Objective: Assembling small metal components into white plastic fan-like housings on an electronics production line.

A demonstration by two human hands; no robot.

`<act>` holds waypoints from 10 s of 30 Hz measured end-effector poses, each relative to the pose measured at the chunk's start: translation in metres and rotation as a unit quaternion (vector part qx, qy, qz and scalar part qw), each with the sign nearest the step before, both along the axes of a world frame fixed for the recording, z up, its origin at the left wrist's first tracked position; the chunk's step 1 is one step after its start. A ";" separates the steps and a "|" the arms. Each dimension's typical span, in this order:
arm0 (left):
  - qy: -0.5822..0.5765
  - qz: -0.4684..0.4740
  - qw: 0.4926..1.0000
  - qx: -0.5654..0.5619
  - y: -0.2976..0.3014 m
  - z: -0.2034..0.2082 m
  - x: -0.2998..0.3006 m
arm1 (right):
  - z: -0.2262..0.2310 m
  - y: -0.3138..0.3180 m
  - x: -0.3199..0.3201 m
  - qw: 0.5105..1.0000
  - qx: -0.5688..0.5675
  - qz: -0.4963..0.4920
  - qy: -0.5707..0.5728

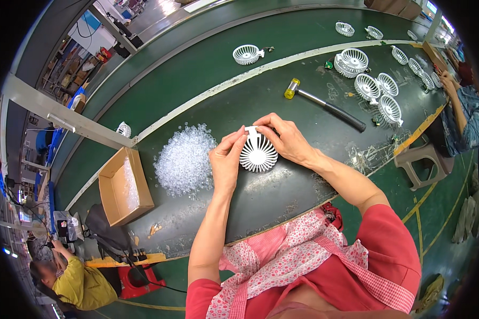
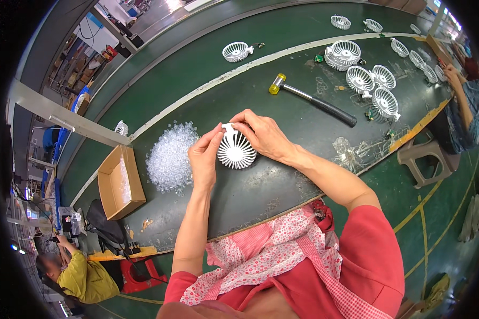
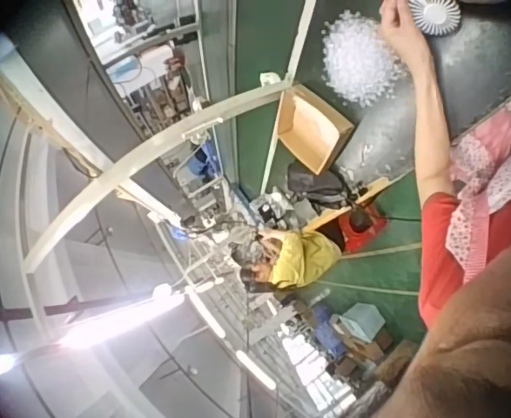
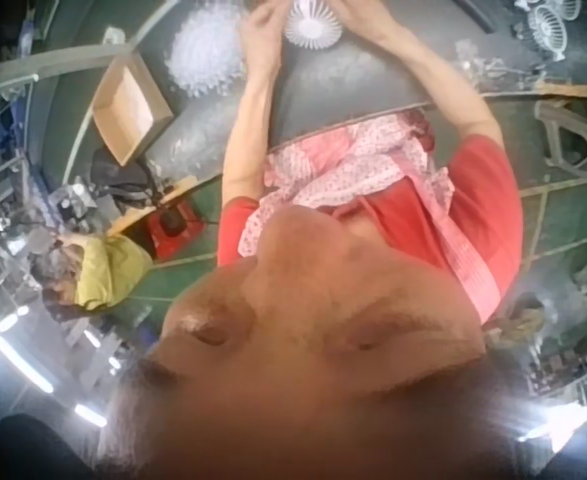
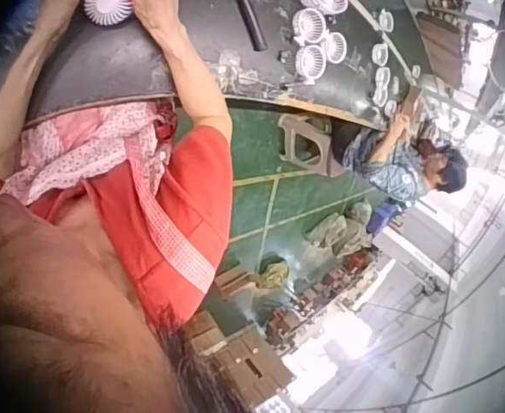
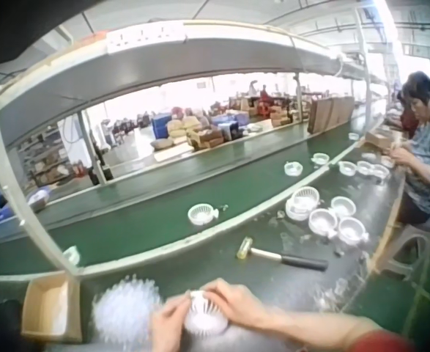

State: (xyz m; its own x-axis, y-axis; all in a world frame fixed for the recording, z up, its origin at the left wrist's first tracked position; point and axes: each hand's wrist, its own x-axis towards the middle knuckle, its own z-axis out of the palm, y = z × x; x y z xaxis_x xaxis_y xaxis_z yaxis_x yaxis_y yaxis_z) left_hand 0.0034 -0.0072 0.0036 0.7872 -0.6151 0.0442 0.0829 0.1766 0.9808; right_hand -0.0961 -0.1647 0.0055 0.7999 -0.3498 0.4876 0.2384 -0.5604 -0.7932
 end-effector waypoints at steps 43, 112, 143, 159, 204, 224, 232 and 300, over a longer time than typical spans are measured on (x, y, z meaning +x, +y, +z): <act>-0.259 0.013 0.965 0.032 -0.021 -0.022 -0.029 | 0.029 -0.086 0.085 0.988 0.146 -0.031 -0.042; -0.598 0.117 0.776 0.161 -0.014 -0.015 -0.008 | 0.013 -0.022 -0.008 0.985 -0.034 0.061 0.159; -0.035 -0.117 0.990 -0.074 -0.006 0.002 -0.004 | 0.035 -0.007 -0.019 0.998 0.008 0.061 0.033; -0.606 0.018 0.770 0.199 -0.019 -0.018 -0.023 | -0.004 -0.065 -0.012 0.942 -0.307 -0.014 0.133; -0.266 0.101 0.945 0.159 0.002 0.002 0.011 | -0.006 -0.042 0.007 0.995 -0.006 0.008 0.102; 0.078 -0.003 0.997 -0.029 -0.007 0.003 -0.003 | 0.003 -0.004 -0.001 0.999 0.011 0.036 0.021; -0.027 -0.005 1.000 0.015 -0.002 -0.001 0.004 | 0.008 -0.002 -0.008 0.998 -0.064 0.011 0.023; -0.579 0.002 0.803 0.139 -0.031 -0.026 -0.014 | -0.008 -0.063 0.020 0.983 -0.146 0.090 0.065</act>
